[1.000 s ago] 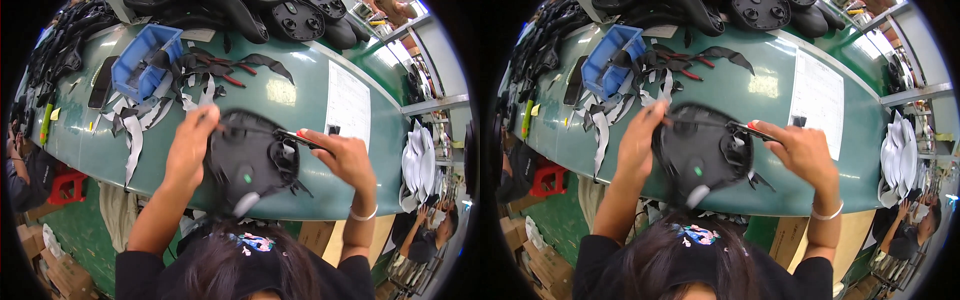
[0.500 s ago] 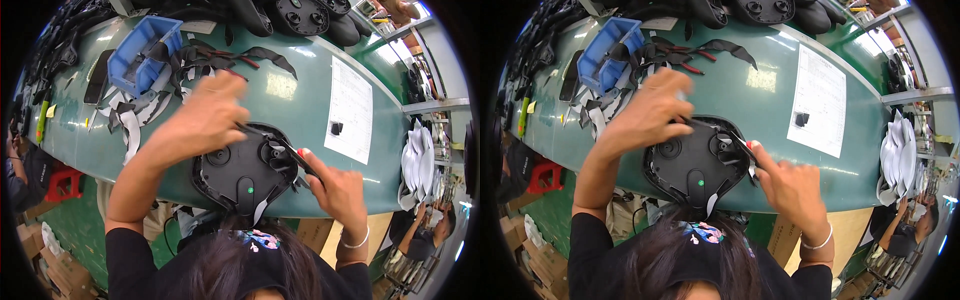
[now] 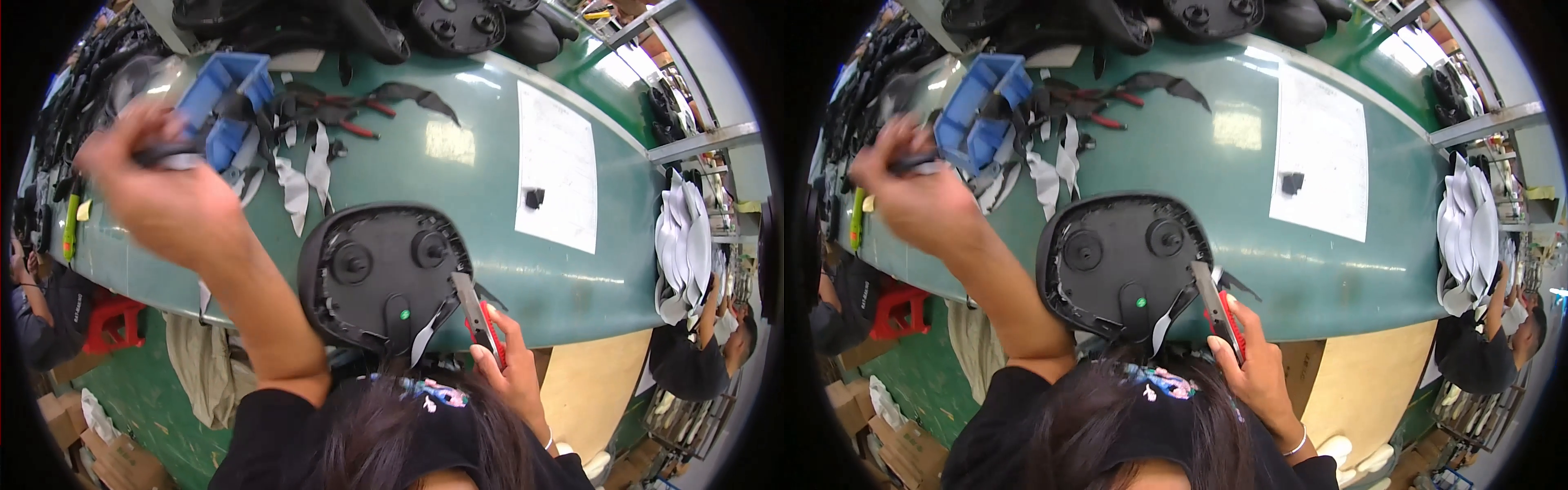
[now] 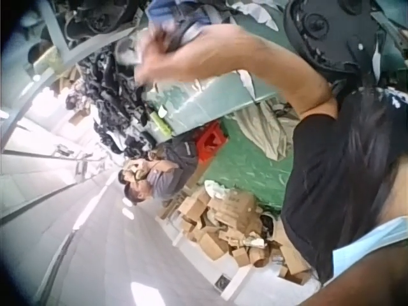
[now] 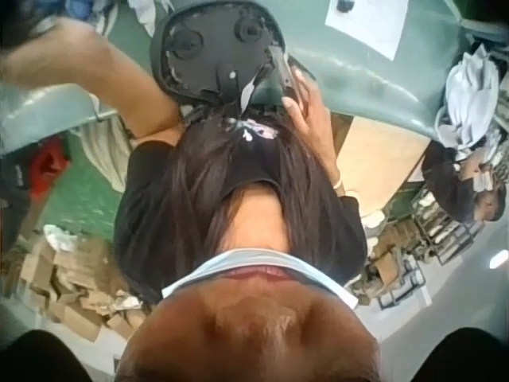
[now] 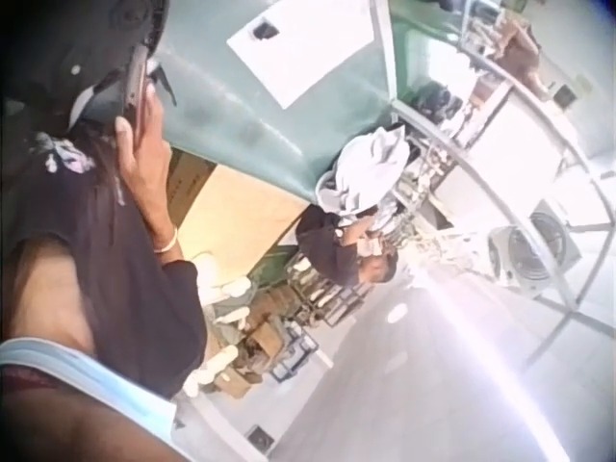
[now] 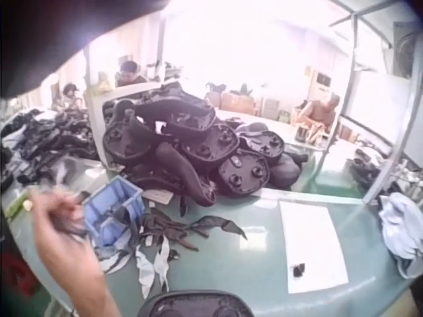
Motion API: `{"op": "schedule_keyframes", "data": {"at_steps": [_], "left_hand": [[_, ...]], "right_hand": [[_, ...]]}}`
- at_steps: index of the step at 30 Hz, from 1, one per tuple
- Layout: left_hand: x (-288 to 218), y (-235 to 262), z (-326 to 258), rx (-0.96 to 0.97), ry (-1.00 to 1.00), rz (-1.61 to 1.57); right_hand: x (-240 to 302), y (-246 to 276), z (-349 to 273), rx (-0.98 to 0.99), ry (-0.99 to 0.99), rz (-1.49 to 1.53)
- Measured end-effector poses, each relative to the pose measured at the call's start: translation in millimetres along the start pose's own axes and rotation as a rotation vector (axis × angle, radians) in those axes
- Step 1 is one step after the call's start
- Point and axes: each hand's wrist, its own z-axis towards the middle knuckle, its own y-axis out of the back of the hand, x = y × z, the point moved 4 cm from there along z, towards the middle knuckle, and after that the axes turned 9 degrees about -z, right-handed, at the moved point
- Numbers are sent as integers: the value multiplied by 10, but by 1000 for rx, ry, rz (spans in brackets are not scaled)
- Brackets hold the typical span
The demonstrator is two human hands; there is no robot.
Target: Trimming excess synthetic material from bicycle seats using a utility knife on a production line.
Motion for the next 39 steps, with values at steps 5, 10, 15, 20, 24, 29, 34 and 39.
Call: {"op": "schedule_keyframes", "data": {"at_steps": [5,10,15,20,24,29,34,39], "left_hand": [[937,-14,-1202,1542,624,915],[1311,-332,-835,1378,895,533],[1781,-1392,-213,376,841,199],[2189,-1524,-1115,809,524,307],[2359,-1258,-1692,1003,395,559],[2419,-1219,-1668,970,470,539],[2517,-1055,-1625,886,727,312],[2039,-1013,-1526,458,1801,-240]], "right_hand": [[-480,207,459,-324,-213,391],[-1014,872,1479,-630,-22,161],[-1611,1351,2902,-617,-43,471],[-1500,1466,4306,-405,6,782],[-1504,1475,4830,-273,7,798],[-1079,1822,4065,-303,129,592],[-386,1208,2377,-658,495,-330],[-358,379,1389,-258,886,-547]]}}
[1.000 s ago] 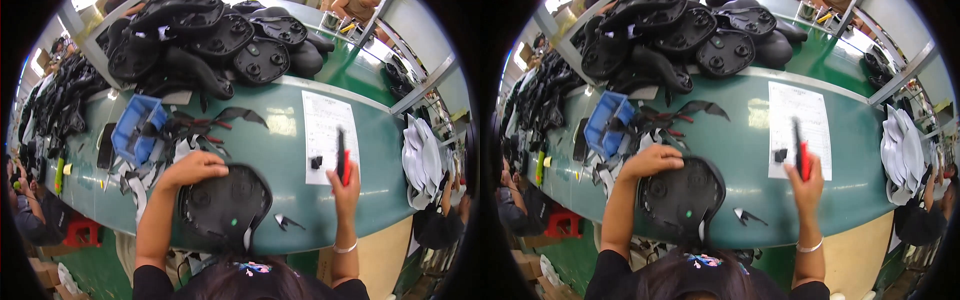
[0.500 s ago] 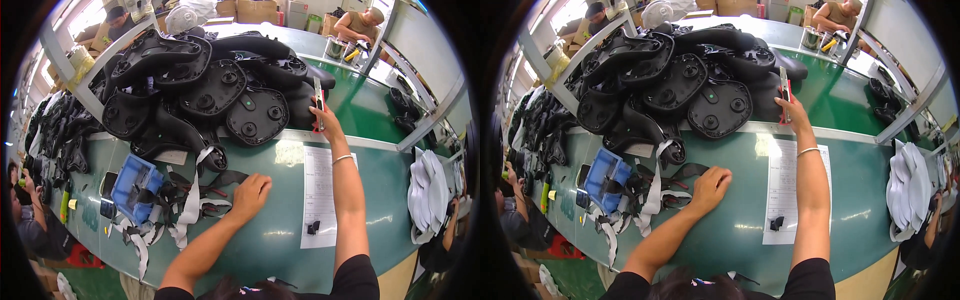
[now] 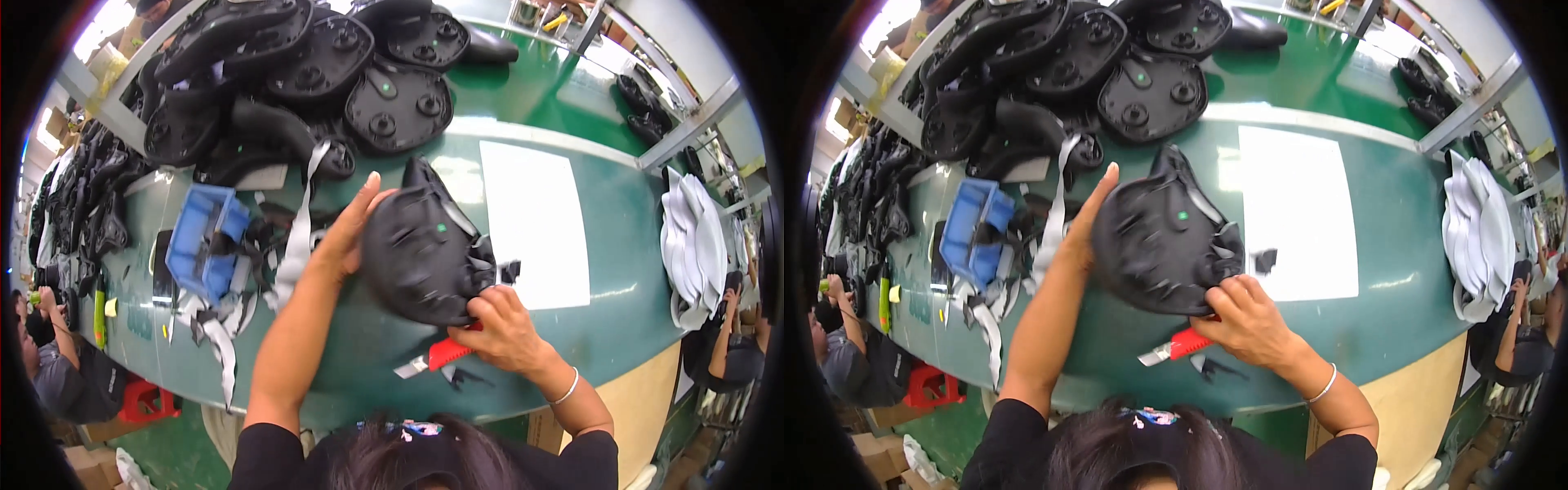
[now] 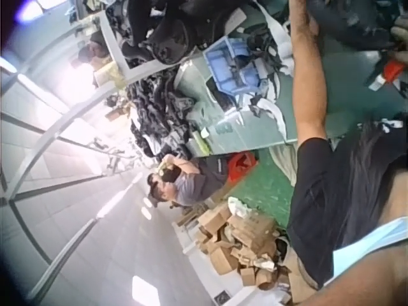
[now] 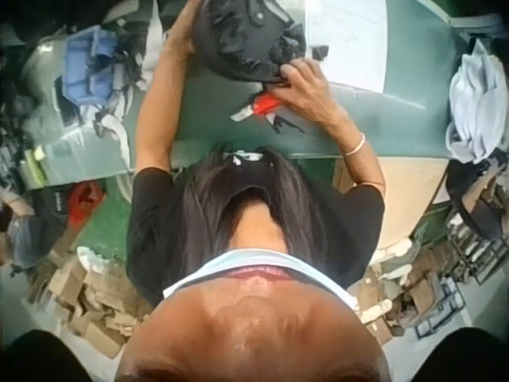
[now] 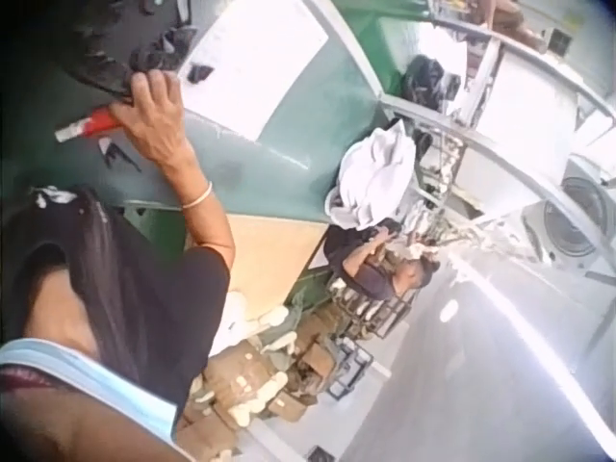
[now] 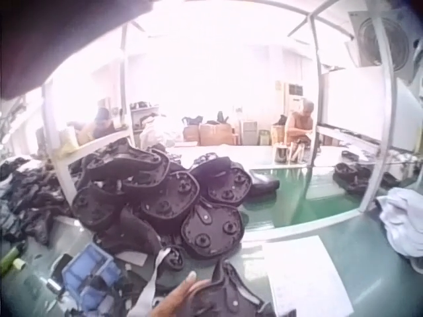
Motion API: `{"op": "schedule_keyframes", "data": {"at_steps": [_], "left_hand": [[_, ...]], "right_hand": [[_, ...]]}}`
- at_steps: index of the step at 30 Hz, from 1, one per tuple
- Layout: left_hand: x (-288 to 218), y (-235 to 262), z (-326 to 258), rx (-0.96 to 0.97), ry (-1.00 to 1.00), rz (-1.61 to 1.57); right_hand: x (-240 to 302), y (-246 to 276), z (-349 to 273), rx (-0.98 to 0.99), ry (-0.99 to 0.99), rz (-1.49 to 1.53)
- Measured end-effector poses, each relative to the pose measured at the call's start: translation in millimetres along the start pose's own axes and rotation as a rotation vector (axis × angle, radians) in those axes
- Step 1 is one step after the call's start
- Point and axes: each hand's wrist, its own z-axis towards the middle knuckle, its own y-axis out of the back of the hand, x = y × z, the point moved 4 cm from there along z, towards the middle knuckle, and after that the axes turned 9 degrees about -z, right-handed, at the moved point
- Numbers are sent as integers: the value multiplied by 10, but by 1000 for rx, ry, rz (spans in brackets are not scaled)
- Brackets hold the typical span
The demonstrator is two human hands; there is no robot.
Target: Trimming excess synthetic material from bicycle seats using a utility knife on a production line.
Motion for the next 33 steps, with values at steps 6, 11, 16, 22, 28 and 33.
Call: {"op": "schedule_keyframes", "data": {"at_steps": [6,11,16,22,28,33], "left_hand": [[20,464,-872,-51,-205,266],[-142,246,-1156,-38,-237,470],[-239,88,-1092,-103,-148,751],[-229,275,-1108,-206,-190,814],[55,512,-1535,-498,-424,585],[234,456,-1830,-464,-532,428]], "right_hand": [[221,87,-224,-81,-544,706],[68,160,-100,-249,-433,430],[-3,196,353,231,-14,-32],[381,-117,-178,381,-304,67],[1134,-36,-512,250,-694,377],[929,21,-379,-138,-809,577]]}}
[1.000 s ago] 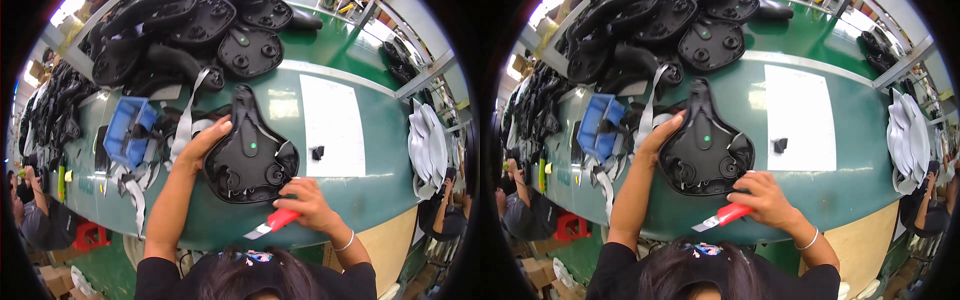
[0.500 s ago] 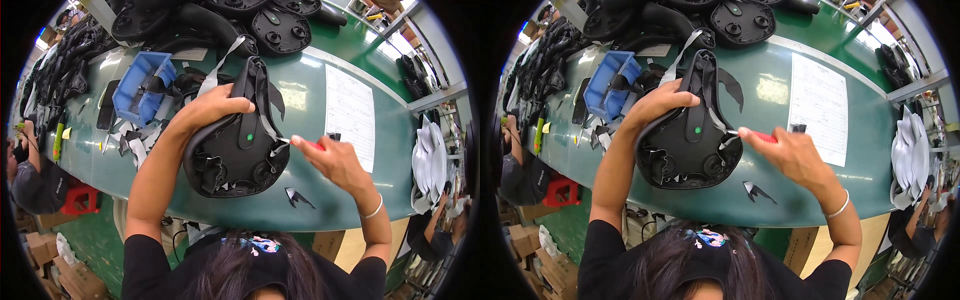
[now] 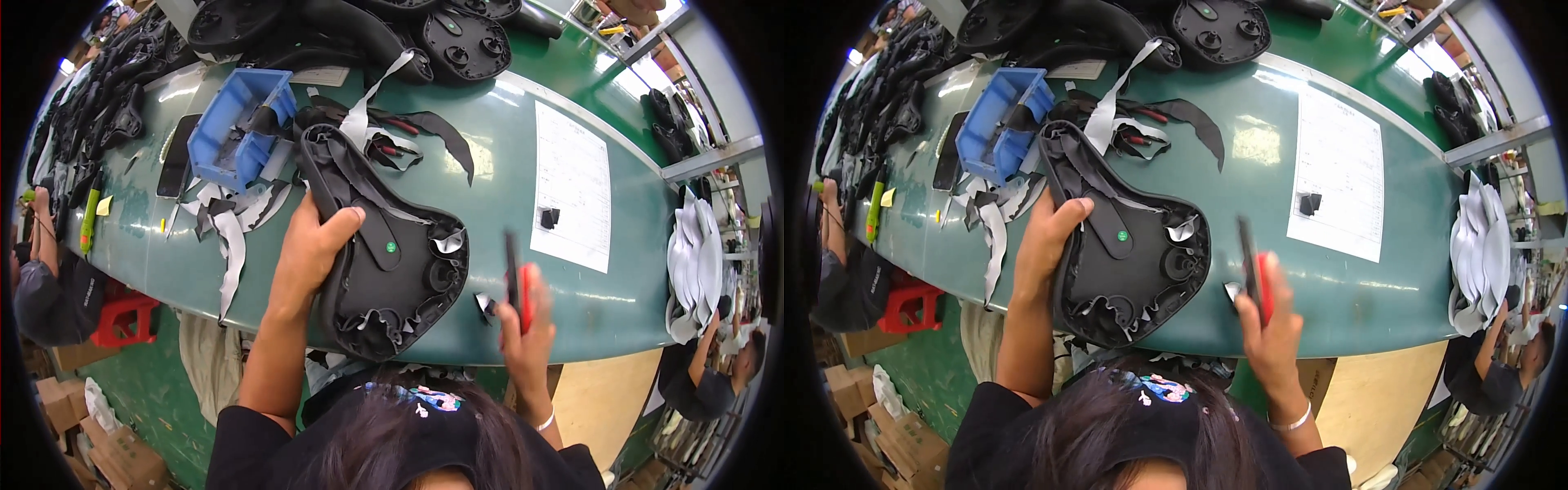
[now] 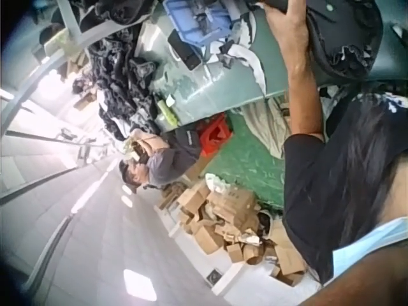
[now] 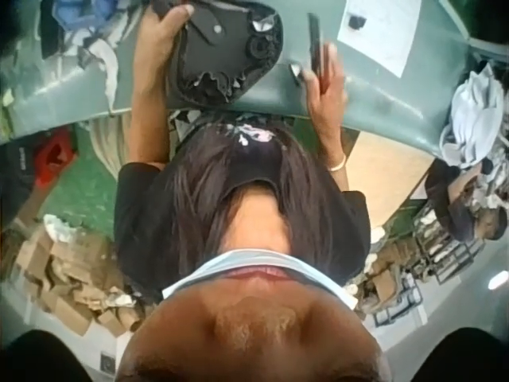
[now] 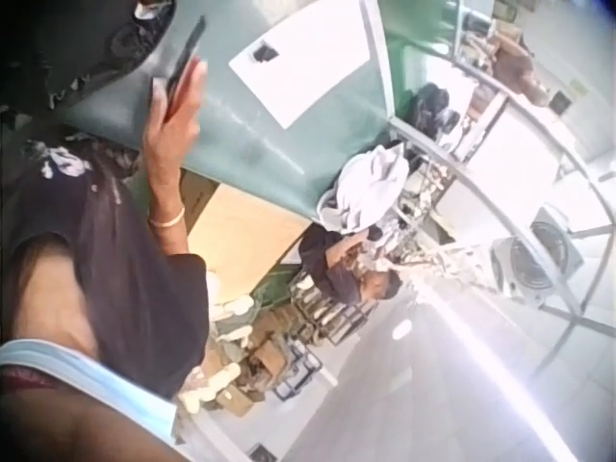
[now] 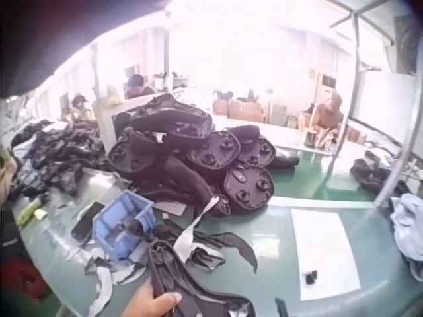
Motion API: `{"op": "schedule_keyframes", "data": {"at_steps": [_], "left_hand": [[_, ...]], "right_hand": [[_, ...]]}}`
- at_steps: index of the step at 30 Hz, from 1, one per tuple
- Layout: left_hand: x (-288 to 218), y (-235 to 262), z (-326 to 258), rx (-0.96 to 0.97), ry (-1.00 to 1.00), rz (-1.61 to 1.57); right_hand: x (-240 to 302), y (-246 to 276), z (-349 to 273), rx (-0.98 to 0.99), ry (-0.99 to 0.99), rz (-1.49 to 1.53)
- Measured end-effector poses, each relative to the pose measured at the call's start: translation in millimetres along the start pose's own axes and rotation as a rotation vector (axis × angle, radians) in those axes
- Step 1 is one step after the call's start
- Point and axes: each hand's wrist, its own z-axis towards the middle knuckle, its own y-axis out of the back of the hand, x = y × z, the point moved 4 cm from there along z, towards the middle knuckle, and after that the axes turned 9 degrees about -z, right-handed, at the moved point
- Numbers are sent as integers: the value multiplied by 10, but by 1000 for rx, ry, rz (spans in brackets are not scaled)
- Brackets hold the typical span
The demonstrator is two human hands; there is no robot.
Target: Trimming excess synthetic material from bicycle seats using a utility knife on a production line.
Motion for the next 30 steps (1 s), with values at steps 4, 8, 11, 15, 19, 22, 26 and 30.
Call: {"op": "schedule_keyframes", "data": {"at_steps": [4,8,11,15,19,22,26,30], "left_hand": [[-41,8,-206,5,-150,33],[354,363,-316,-255,-300,117],[292,454,-470,-531,-603,842],[-97,-486,-272,69,-812,1125],[103,-805,122,386,-781,1019],[121,-800,123,465,-615,907],[126,-806,181,399,-576,846],[59,-697,174,98,-212,129]], "right_hand": [[464,-299,707,43,145,-84],[5,-335,964,33,-150,540],[-486,-146,946,-143,-389,982],[124,-110,849,1,-267,596],[319,-50,745,192,-49,325],[-158,235,678,76,312,-99],[-10,164,726,369,414,-573],[-25,143,405,267,348,-684]]}}
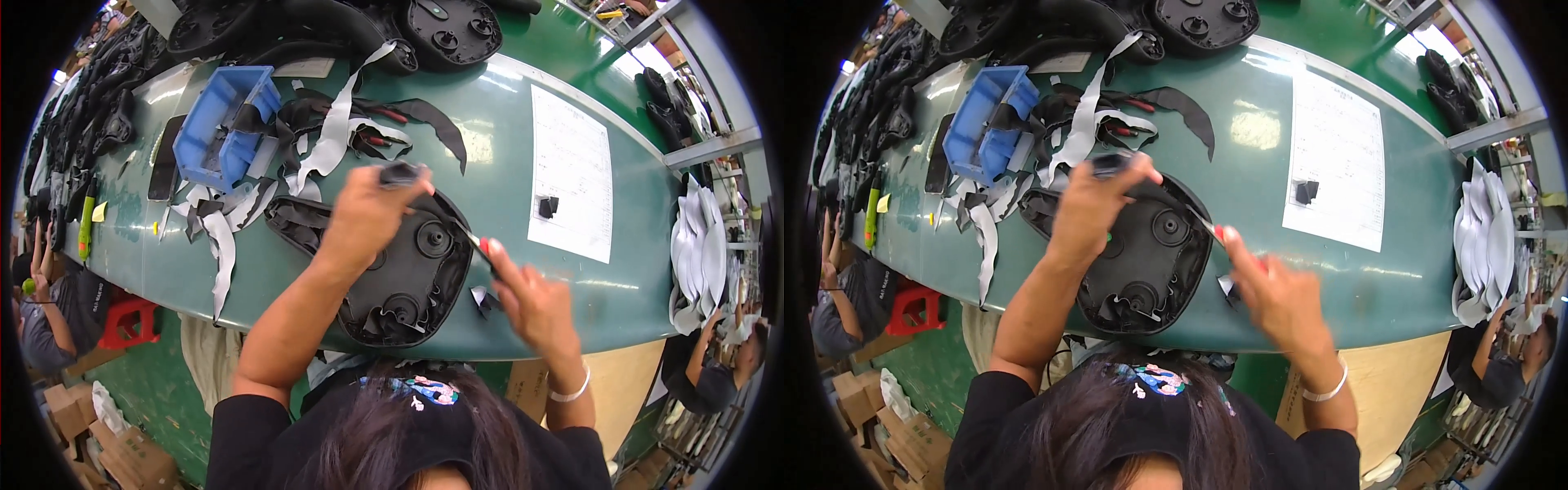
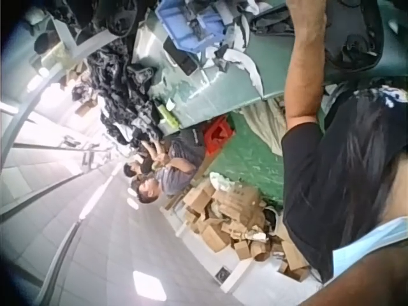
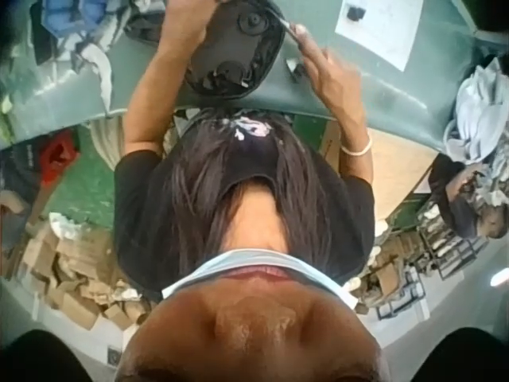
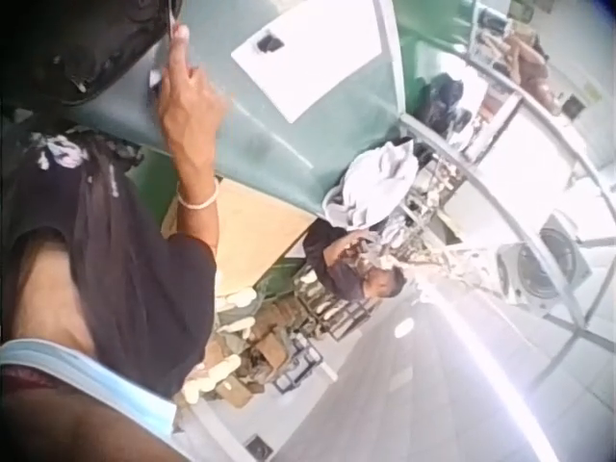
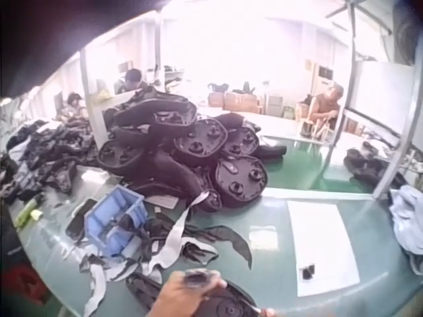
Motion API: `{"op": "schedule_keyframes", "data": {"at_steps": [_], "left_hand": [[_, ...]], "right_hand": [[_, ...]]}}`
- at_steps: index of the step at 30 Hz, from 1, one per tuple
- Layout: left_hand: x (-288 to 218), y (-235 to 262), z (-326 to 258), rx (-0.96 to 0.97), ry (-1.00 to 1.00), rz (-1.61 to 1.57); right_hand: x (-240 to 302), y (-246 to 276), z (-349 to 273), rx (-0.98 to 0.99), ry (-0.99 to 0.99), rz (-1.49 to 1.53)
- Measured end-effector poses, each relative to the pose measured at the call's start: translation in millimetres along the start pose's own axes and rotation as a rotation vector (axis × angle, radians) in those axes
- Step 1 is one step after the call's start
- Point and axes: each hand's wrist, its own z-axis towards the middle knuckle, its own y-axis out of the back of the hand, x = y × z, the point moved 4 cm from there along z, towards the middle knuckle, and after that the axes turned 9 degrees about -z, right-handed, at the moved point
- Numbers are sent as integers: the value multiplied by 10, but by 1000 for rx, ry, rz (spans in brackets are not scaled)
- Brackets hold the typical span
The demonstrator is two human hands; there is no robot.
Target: Trimming excess synthetic material from bicycle seats using a utility knife on a production line.
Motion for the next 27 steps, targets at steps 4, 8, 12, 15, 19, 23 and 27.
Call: {"op": "schedule_keyframes", "data": {"at_steps": [4,8,12,15,19,23,27], "left_hand": [[7,270,180,345,41,-1295],[-202,137,153,140,15,-323],[66,320,107,50,-71,1031],[231,263,18,34,-76,1169],[203,246,-116,-107,-139,1125],[192,310,-141,-109,-116,1136],[176,285,-243,-123,-118,1160]], "right_hand": [[345,67,-304,64,-223,53],[174,79,-105,-38,-176,111],[173,166,68,54,-76,-123],[247,91,3,204,-117,-168],[488,176,-284,354,-303,49],[465,254,-414,368,-313,156],[337,90,87,-290,-312,484]]}}
